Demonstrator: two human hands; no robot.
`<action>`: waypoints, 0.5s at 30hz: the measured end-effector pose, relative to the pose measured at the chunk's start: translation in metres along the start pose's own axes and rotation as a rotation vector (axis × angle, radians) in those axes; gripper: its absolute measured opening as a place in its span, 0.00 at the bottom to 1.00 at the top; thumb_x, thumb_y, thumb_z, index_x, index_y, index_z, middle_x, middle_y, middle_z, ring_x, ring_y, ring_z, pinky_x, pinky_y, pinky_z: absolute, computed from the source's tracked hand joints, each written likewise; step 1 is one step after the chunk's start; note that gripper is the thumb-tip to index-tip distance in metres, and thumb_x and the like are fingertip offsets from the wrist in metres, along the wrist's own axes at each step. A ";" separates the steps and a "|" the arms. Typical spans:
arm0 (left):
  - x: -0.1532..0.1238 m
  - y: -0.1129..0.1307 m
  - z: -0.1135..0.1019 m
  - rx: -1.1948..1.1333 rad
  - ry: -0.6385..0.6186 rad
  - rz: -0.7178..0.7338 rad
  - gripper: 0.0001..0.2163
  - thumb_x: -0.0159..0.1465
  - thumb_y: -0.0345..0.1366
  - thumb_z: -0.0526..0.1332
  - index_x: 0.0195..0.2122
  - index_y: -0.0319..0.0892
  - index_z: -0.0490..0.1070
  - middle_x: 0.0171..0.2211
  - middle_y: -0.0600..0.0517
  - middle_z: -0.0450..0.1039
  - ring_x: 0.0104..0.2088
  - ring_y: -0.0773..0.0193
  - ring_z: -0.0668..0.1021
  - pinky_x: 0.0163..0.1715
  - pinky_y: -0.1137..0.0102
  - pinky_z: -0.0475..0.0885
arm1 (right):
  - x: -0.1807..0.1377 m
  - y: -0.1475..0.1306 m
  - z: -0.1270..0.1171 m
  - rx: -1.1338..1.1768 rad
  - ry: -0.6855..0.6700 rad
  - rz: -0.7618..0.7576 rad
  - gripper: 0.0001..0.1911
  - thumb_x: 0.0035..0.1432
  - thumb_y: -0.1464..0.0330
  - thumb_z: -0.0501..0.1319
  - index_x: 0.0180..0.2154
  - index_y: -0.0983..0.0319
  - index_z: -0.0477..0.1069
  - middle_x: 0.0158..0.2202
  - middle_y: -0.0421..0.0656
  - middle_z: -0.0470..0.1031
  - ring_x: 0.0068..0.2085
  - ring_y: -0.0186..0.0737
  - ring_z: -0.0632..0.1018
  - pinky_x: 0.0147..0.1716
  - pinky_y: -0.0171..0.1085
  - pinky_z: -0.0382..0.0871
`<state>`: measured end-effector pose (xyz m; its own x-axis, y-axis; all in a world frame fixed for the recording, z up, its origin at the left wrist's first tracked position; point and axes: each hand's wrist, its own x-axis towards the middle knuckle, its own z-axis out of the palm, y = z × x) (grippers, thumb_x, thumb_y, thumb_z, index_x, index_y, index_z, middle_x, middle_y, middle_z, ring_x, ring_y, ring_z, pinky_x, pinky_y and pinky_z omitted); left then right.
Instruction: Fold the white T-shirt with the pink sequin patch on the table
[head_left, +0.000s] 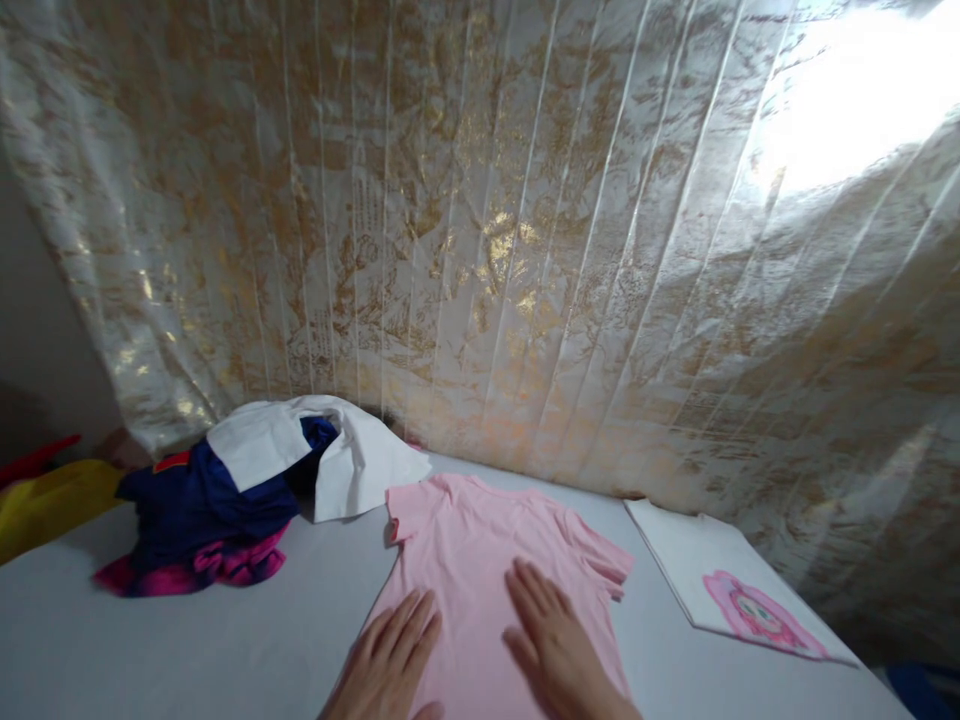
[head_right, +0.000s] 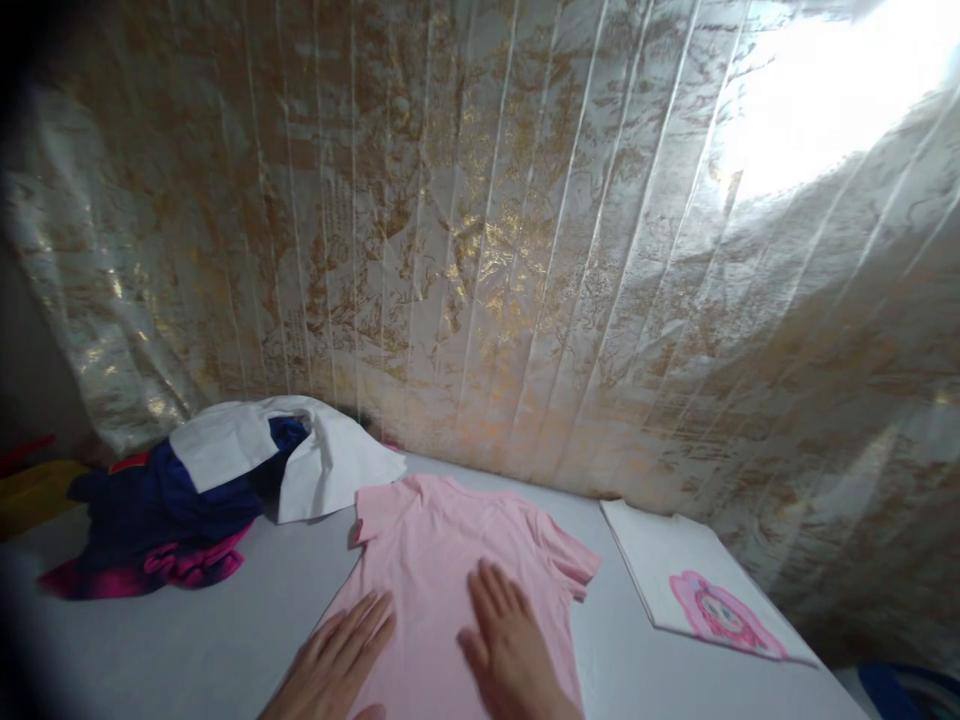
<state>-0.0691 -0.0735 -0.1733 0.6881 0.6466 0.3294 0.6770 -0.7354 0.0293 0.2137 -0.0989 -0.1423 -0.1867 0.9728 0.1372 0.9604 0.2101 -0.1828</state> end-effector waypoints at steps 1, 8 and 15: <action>-0.002 -0.003 0.007 -0.001 -0.009 -0.002 0.35 0.58 0.46 0.64 0.66 0.50 0.57 0.66 0.49 0.54 0.63 0.49 0.63 0.60 0.62 0.60 | 0.005 0.019 -0.011 -0.062 -0.015 0.155 0.29 0.66 0.60 0.52 0.64 0.63 0.57 0.67 0.50 0.52 0.67 0.50 0.56 0.63 0.51 0.54; -0.004 -0.006 0.016 0.075 0.015 -0.090 0.27 0.63 0.44 0.59 0.64 0.51 0.61 0.65 0.49 0.55 0.63 0.48 0.63 0.59 0.59 0.60 | 0.022 0.009 -0.029 0.043 -0.136 0.067 0.29 0.64 0.59 0.52 0.64 0.58 0.57 0.67 0.46 0.51 0.67 0.48 0.54 0.64 0.51 0.50; 0.004 -0.022 0.002 0.120 -0.021 -0.087 0.32 0.60 0.50 0.61 0.64 0.44 0.62 0.63 0.44 0.58 0.61 0.47 0.66 0.57 0.61 0.65 | 0.077 -0.062 -0.010 0.286 -0.198 -0.294 0.33 0.59 0.64 0.56 0.66 0.59 0.55 0.68 0.44 0.52 0.67 0.44 0.56 0.65 0.43 0.48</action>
<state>-0.0810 -0.0541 -0.1747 0.6297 0.7121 0.3105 0.7599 -0.6475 -0.0563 0.1417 -0.0376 -0.1108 -0.5053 0.8620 0.0392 0.7706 0.4713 -0.4290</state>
